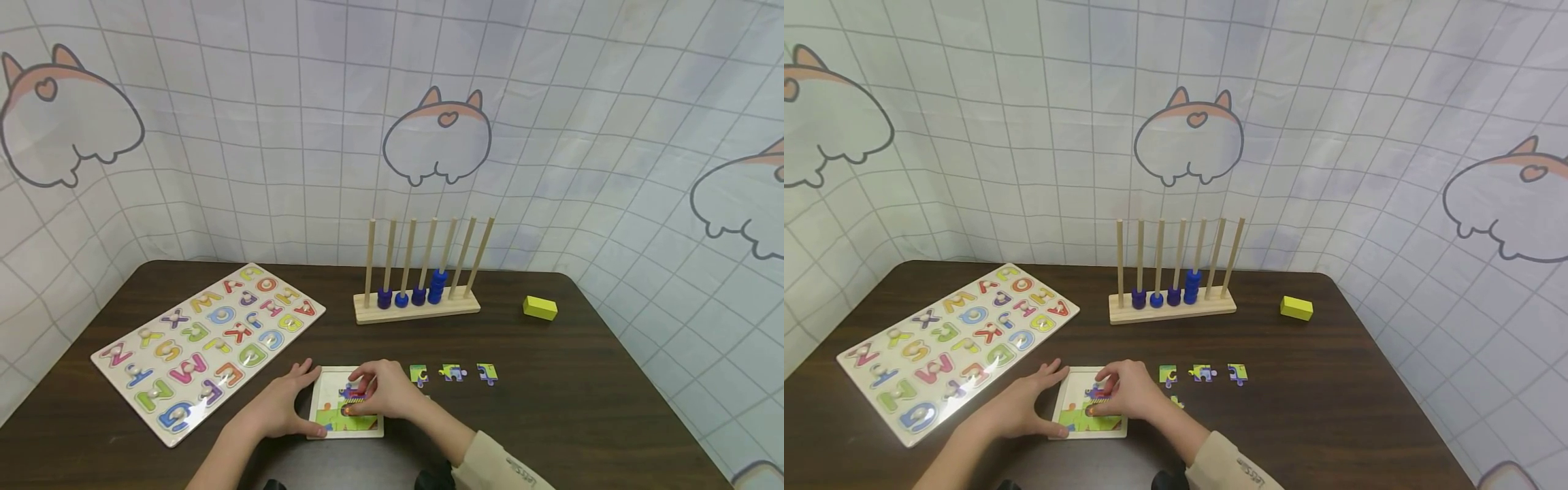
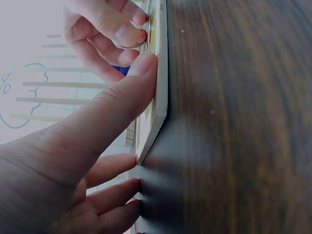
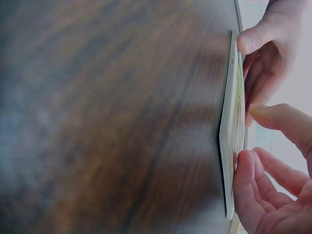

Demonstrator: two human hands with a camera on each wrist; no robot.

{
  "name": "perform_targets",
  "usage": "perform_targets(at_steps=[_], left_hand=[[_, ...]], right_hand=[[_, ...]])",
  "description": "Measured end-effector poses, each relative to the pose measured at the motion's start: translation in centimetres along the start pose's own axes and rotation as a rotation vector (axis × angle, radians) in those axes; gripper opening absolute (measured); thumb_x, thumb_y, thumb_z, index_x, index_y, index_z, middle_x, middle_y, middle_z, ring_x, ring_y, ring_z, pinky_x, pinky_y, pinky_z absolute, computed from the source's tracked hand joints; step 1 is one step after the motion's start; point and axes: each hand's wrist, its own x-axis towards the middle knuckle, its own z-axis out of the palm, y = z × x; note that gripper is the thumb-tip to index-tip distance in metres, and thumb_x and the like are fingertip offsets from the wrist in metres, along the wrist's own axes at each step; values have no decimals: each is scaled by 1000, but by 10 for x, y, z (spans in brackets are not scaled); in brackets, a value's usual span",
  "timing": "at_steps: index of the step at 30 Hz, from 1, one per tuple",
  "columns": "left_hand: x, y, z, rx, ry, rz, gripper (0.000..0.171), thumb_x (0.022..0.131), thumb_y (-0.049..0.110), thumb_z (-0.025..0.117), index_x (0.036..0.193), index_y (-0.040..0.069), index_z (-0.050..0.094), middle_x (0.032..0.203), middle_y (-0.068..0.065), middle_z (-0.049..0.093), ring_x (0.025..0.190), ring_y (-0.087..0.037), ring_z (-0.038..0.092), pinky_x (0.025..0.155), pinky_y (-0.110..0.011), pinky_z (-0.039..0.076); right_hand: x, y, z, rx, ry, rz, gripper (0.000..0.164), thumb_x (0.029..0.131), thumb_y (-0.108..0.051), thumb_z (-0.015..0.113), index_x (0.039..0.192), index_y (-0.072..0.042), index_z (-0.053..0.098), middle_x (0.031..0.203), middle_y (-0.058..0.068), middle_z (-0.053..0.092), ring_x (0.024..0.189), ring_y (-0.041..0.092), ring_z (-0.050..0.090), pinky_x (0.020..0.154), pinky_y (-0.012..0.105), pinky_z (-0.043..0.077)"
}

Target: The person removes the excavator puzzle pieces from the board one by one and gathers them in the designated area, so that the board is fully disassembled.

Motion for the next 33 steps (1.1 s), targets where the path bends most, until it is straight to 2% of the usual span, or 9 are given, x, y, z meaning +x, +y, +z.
perform_targets(at_steps=[5, 11, 17, 22, 33], left_hand=[[-1, 0, 0, -1, -2, 4, 100, 55, 42, 85, 135, -1, 43, 143, -24, 29, 131, -45, 22, 100, -57, 26], [-1, 1, 1, -11, -1, 8, 100, 56, 42, 85, 135, -1, 42, 144, -24, 28, 131, -45, 22, 100, -57, 26], [1, -2, 1, -7, 3, 5, 101, 56, 43, 85, 136, 0, 42, 144, -23, 28, 131, -44, 21, 100, -57, 26], [2, -1, 1, -4, -1, 0, 100, 56, 43, 84, 136, 1, 42, 144, -23, 28, 131, -44, 21, 100, -58, 26], [0, -1, -1, 7, -16, -18, 100, 56, 44, 84, 137, 2, 41, 144, -23, 28, 132, -43, 21, 99, -59, 26]], right_hand=[[3, -2, 1, -55, -26, 2, 41, 64, -14, 83, 100, -1, 66, 69, -1, 58, 53, 4, 50, 49, 17, 43], [3, -5, 1, -126, -36, 2, 38, 62, -13, 83, 94, -1, 67, 65, -3, 55, 53, 2, 45, 49, 17, 39], [4, -5, 1, -136, -53, 8, 37, 64, -13, 83, 96, -3, 67, 68, -3, 53, 55, 3, 44, 50, 17, 38], [4, -5, 0, -165, -33, 4, 36, 64, -13, 83, 95, -5, 67, 73, -3, 52, 59, 5, 45, 53, 19, 39], [3, -6, 4, -149, -17, 18, 36, 64, -11, 83, 96, -4, 66, 80, -1, 54, 61, 5, 47, 56, 19, 41]])
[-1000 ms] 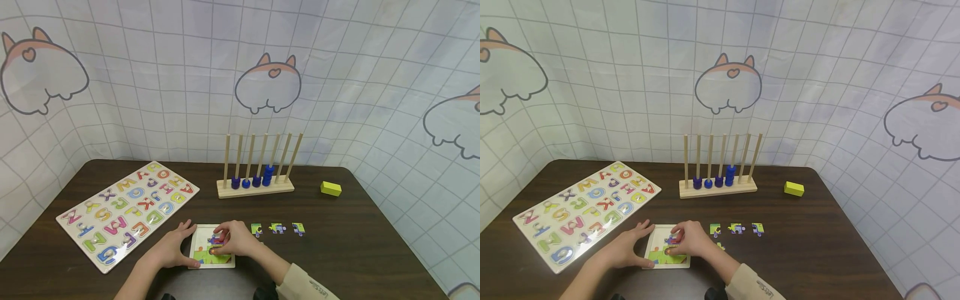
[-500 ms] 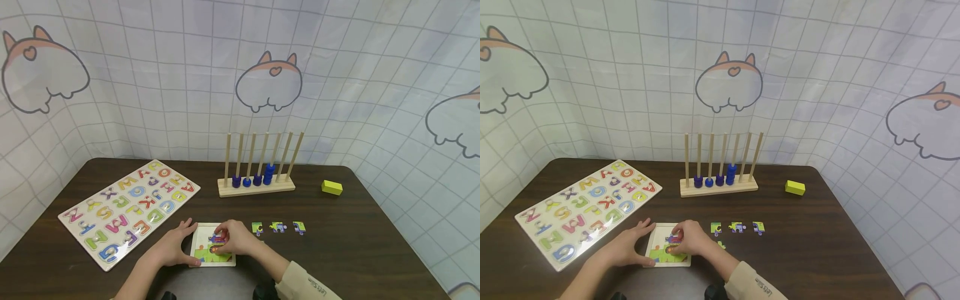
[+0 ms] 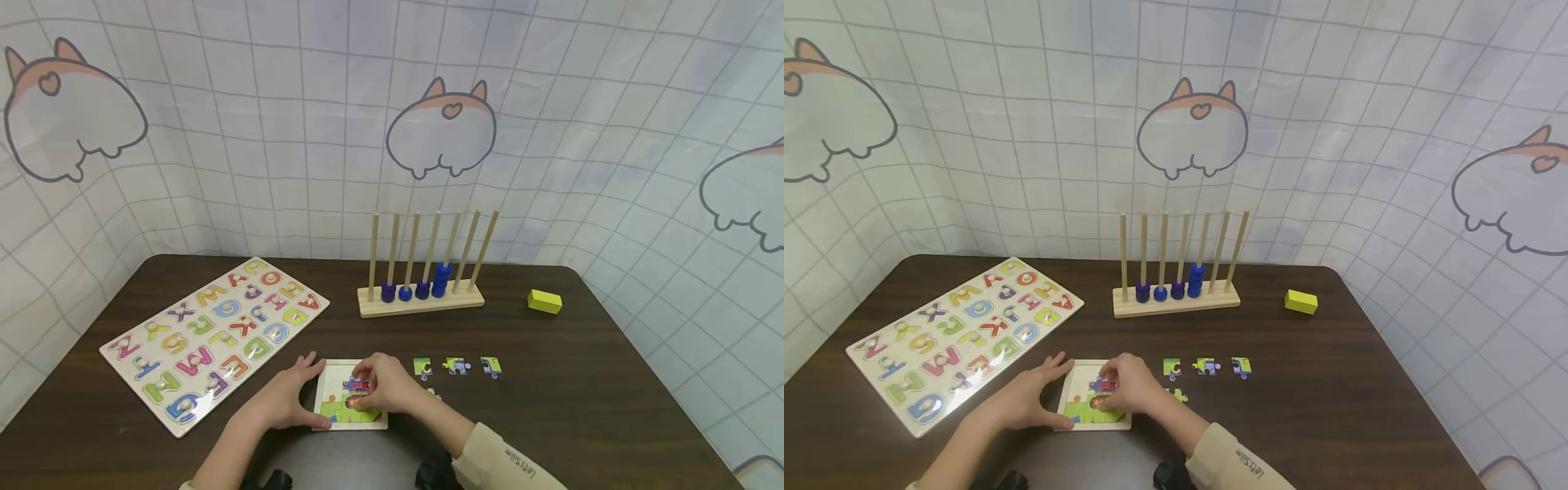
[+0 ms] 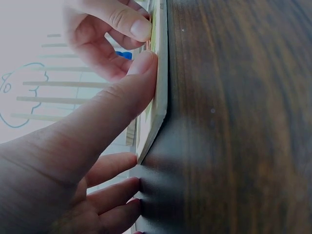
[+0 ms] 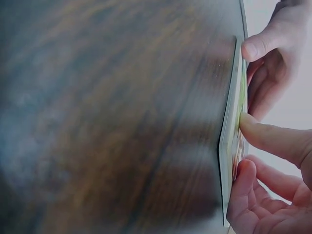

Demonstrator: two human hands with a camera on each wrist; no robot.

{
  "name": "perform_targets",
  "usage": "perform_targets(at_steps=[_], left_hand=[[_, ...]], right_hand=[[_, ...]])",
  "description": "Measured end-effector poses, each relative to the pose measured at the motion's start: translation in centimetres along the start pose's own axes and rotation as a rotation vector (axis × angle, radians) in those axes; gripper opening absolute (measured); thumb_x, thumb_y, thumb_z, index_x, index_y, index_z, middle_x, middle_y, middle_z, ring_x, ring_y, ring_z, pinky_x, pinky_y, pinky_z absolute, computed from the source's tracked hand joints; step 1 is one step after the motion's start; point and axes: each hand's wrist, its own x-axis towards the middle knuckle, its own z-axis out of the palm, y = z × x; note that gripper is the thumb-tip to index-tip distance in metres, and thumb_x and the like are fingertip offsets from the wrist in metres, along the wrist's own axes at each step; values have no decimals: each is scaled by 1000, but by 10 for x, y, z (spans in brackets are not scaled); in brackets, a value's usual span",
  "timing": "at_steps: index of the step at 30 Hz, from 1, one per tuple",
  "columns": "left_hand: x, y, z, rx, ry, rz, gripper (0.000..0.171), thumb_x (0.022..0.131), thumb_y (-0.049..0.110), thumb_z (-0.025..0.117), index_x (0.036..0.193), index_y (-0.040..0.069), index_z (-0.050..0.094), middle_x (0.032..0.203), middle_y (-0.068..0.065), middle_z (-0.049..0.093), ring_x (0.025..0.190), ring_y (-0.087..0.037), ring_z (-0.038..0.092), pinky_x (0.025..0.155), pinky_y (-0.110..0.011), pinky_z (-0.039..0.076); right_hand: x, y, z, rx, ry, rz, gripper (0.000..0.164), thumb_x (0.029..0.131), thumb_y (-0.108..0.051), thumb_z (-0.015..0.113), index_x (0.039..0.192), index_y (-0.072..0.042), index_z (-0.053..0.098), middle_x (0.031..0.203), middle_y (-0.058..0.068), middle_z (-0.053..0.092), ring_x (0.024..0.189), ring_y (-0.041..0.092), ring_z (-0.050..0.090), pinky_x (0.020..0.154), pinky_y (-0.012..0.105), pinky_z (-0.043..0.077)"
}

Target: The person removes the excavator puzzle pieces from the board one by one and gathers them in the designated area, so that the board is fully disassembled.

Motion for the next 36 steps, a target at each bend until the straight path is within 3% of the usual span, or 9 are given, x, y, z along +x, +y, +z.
perform_targets(at_steps=[19, 28, 36], left_hand=[[-1, 1, 0, -13, 8, 17, 100, 57, 43, 84, 136, 0, 41, 144, -23, 27, 132, -44, 20, 100, -59, 23], [0, 1, 1, -9, 13, 21, 100, 56, 43, 84, 136, 0, 42, 144, -23, 27, 131, -44, 21, 101, -58, 24], [0, 0, 1, -8, 17, 19, 100, 56, 42, 85, 136, -1, 41, 145, -23, 27, 132, -43, 21, 101, -57, 25]], right_hand=[[1, 2, -5, 33, 18, -27, 34, 62, -11, 82, 91, -3, 67, 74, -1, 58, 61, 6, 51, 53, 19, 45], [-3, 8, -11, 124, -8, -58, 34, 66, -9, 80, 96, -1, 67, 77, 2, 59, 58, 7, 54, 53, 19, 47], [-13, 14, -19, 134, 2, -89, 33, 69, -8, 78, 99, -1, 66, 79, 2, 60, 62, 6, 55, 54, 18, 47]])
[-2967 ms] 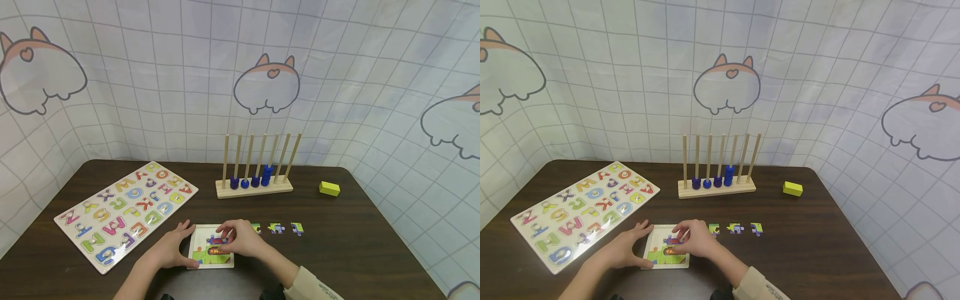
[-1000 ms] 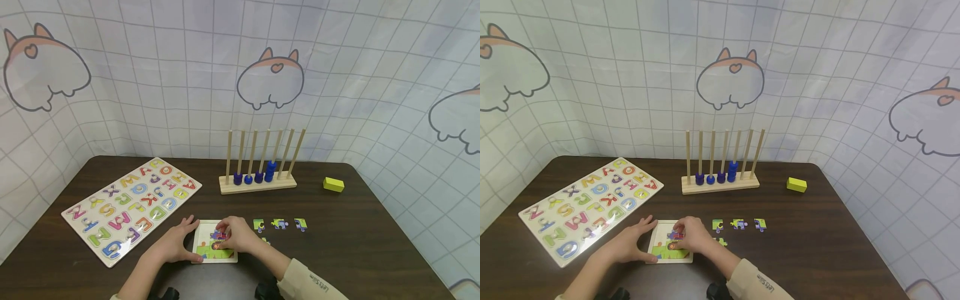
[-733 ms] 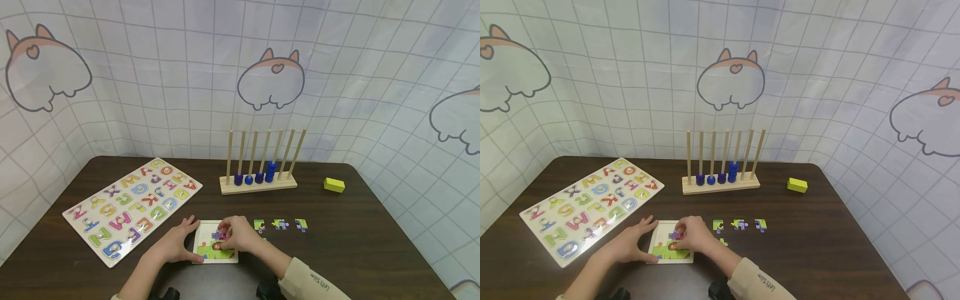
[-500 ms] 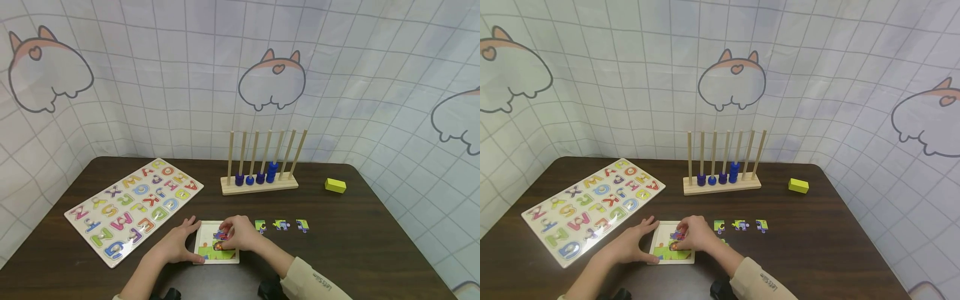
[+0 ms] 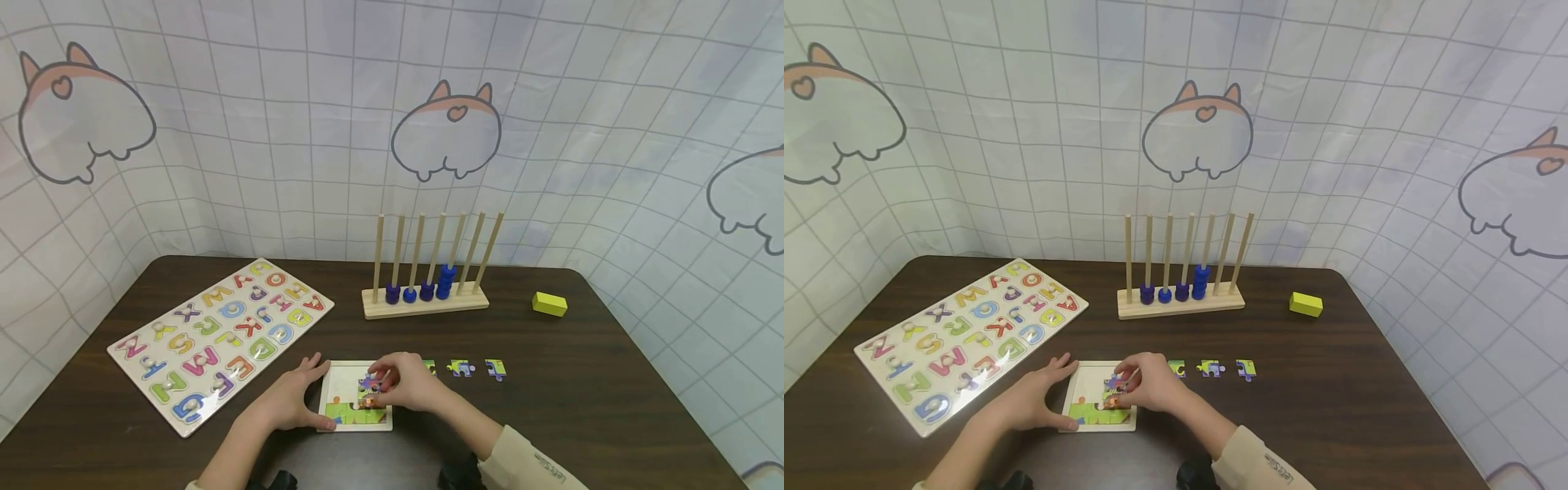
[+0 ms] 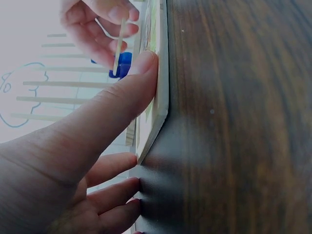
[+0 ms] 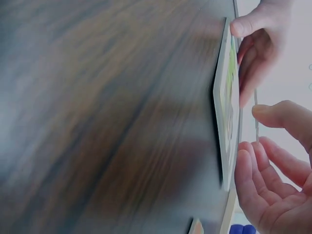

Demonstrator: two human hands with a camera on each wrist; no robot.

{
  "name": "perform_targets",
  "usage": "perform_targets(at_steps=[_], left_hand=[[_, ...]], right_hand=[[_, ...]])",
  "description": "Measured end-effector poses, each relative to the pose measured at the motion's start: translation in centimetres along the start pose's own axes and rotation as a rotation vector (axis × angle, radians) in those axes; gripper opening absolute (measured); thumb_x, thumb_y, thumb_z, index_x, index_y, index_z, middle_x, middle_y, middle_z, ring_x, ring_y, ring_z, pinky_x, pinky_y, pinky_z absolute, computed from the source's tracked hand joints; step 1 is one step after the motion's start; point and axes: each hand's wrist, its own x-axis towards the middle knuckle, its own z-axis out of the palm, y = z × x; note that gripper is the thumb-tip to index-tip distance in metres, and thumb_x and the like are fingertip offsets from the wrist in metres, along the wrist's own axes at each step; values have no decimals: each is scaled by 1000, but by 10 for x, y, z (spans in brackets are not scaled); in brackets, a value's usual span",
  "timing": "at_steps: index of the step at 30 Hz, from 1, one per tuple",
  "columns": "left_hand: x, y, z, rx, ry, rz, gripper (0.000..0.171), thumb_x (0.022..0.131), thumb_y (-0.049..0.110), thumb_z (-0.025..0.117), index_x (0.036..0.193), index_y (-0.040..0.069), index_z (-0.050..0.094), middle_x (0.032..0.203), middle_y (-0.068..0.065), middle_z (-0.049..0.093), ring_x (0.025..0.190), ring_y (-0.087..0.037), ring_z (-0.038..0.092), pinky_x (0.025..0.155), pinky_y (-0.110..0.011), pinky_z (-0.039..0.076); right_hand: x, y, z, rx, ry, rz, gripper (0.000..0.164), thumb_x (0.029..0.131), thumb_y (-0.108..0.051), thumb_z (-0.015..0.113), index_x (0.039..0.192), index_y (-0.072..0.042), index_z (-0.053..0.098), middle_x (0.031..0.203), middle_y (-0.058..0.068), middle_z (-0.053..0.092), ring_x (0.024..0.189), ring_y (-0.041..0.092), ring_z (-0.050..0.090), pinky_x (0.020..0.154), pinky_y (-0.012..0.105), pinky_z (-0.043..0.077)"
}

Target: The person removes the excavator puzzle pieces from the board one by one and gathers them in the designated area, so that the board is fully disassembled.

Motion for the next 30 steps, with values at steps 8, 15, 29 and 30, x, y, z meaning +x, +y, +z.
perform_targets(at_steps=[8, 15, 29, 30], left_hand=[[0, 0, 0, 1, 5, 10, 100, 56, 42, 85, 136, -1, 42, 144, -23, 28, 132, -44, 21, 100, -58, 24], [-1, 2, 0, -2, -1, 6, 100, 56, 41, 85, 136, -1, 42, 144, -23, 27, 132, -44, 20, 100, -59, 24], [-2, 1, 0, -5, 0, 9, 101, 56, 41, 85, 136, -1, 41, 144, -23, 27, 131, -44, 21, 100, -57, 25], [-2, 1, 0, -6, 1, 10, 101, 56, 41, 85, 136, -1, 41, 144, -23, 27, 131, -44, 21, 100, -57, 25]], right_hand=[[-17, 3, -14, -44, 27, -49, 33, 71, -8, 77, 101, -1, 66, 81, 4, 61, 66, 16, 57, 55, 19, 48], [-36, 13, -28, -40, 66, -44, 33, 72, -9, 76, 103, -3, 66, 90, 3, 63, 69, 14, 58, 53, 22, 49], [-78, 42, -62, -52, 134, 10, 36, 72, -9, 77, 105, -2, 66, 98, 8, 63, 69, 13, 57, 51, 22, 49], [-81, 44, -65, -52, 139, 10, 36, 72, -8, 77, 105, -2, 65, 97, 8, 63, 69, 13, 57, 51, 22, 48]])
